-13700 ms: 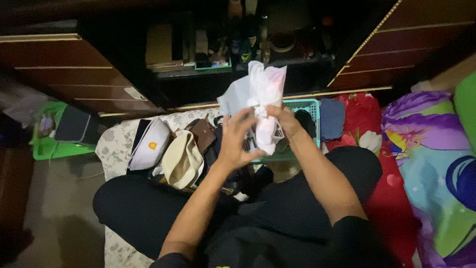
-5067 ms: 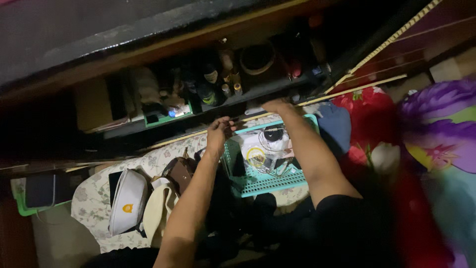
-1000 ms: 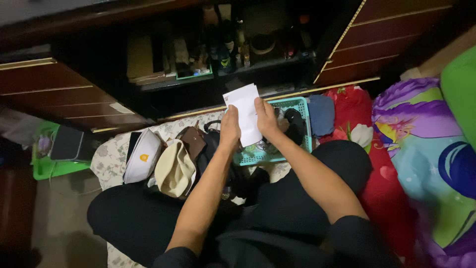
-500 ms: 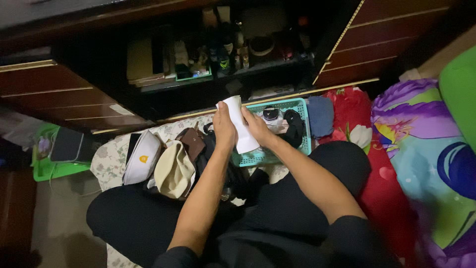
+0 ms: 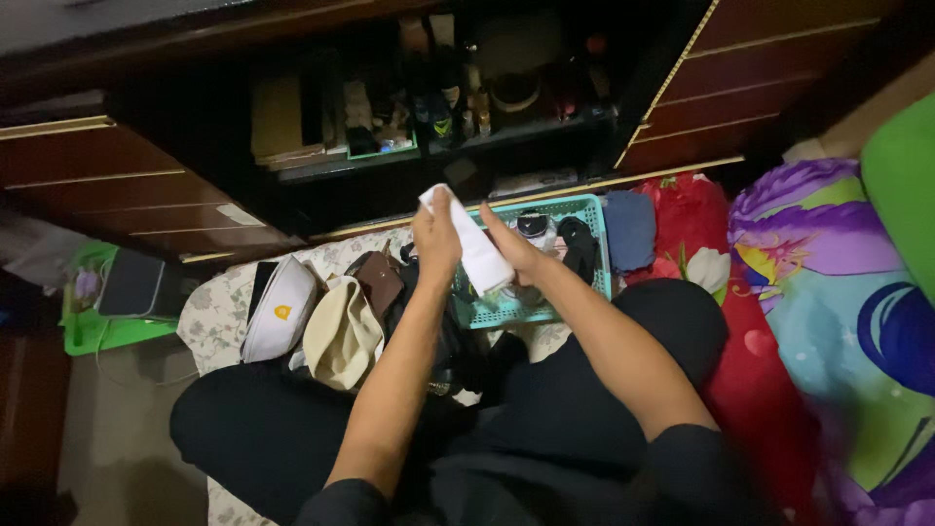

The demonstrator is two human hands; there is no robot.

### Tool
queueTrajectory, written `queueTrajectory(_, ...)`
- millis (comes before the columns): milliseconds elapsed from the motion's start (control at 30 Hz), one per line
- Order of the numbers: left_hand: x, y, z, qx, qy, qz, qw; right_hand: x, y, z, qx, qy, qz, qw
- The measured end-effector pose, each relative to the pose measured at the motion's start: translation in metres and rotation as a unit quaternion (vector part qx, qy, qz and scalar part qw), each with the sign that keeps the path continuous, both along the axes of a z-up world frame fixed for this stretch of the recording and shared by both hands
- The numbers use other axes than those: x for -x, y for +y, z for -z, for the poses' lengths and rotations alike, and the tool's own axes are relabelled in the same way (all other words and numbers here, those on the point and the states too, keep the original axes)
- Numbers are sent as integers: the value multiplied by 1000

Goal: The person sits on a bed and organizes small items from a teal basket, including folding a white cloth, coiling a cable, and handling papers and a small pouch. Items are moved between the basket and a nearby green tray.

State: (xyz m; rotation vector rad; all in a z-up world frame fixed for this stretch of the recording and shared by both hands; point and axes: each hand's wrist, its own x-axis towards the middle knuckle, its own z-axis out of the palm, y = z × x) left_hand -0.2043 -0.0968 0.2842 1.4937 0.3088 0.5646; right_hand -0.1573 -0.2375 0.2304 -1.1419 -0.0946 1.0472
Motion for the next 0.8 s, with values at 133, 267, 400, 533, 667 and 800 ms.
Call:
queueTrajectory(133, -2, 14, -4, 4, -83, -121, 989, -2, -10, -1, -102, 31, -7, 994)
queueTrajectory(267, -11, 20, -4, -14, -118, -174, 978, 5, -15, -12, -177, 100, -12, 979)
queueTrajectory(400, -25, 10, -5, 13, -149, -106, 983, 3, -26, -31, -199, 89, 18, 976)
queueTrajectory(533, -34, -7, -7, 12, -122, -20, 992, -25, -52, -47, -120, 8, 165, 979)
queueTrajectory(667, -53, -20, -5, 1, -3, 33, 999, -56, -83, -52, -85, -90, 247, 961)
queueTrajectory(800, -90, -35, 0, 121, 61, 127, 983, -98, -98, -51, -64, -163, 324, 930)
